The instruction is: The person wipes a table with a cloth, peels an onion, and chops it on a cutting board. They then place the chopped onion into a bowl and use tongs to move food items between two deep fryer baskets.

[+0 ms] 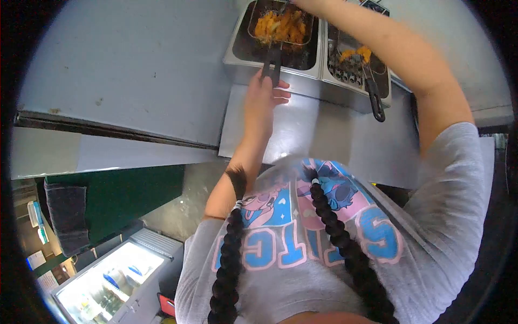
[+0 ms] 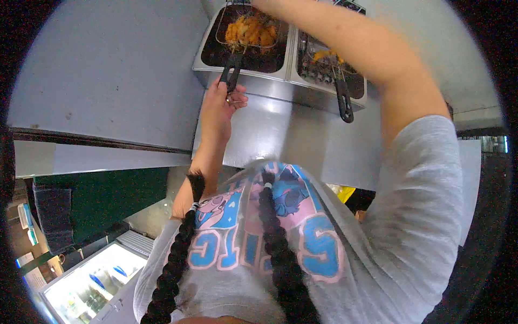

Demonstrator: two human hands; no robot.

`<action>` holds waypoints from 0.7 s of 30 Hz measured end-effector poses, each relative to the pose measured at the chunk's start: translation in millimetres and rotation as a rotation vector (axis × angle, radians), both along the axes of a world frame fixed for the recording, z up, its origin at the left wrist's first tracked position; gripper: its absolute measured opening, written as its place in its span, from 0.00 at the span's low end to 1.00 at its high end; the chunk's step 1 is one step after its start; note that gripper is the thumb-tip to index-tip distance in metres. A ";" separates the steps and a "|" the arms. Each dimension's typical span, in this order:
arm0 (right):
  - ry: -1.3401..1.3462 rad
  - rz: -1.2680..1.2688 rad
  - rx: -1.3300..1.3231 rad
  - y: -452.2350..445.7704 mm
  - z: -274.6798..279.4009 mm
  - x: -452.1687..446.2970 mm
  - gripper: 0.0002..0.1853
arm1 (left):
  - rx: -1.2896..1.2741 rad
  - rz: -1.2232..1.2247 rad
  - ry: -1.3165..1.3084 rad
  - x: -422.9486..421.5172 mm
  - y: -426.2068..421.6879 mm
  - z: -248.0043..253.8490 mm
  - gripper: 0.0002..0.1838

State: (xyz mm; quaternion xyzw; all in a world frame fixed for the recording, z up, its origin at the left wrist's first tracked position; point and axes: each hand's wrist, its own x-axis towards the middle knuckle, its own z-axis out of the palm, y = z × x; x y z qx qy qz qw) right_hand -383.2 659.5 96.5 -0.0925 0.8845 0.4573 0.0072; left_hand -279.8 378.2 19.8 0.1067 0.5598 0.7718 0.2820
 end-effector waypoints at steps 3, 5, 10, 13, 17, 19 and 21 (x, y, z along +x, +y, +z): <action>0.024 -0.103 -0.172 1.3 -19.8 1.7 0.11 | -0.017 -0.016 -0.010 3.7 -6.0 -3.7 0.26; 0.006 -0.123 -0.180 9.5 -20.6 4.3 0.11 | -0.030 -0.026 -0.002 5.3 -8.6 -1.2 0.24; -0.103 -0.203 -0.170 24.6 -35.7 -15.4 0.12 | -0.012 -0.029 0.029 2.7 -5.4 -2.0 0.27; -0.108 -0.121 -0.228 24.5 -42.4 -17.1 0.11 | -0.008 -0.046 0.014 5.2 -7.3 -2.9 0.27; -0.300 -0.090 -0.094 13.0 -25.4 -30.0 0.10 | -0.044 -0.037 0.048 6.3 -7.5 0.6 0.24; -0.272 -0.076 -0.114 11.8 -21.3 -33.2 0.10 | -0.031 -0.025 0.070 5.5 -7.3 0.9 0.24; -0.165 -0.053 -0.167 15.6 -18.6 -30.6 0.08 | -0.053 -0.016 0.067 6.5 -7.7 0.0 0.25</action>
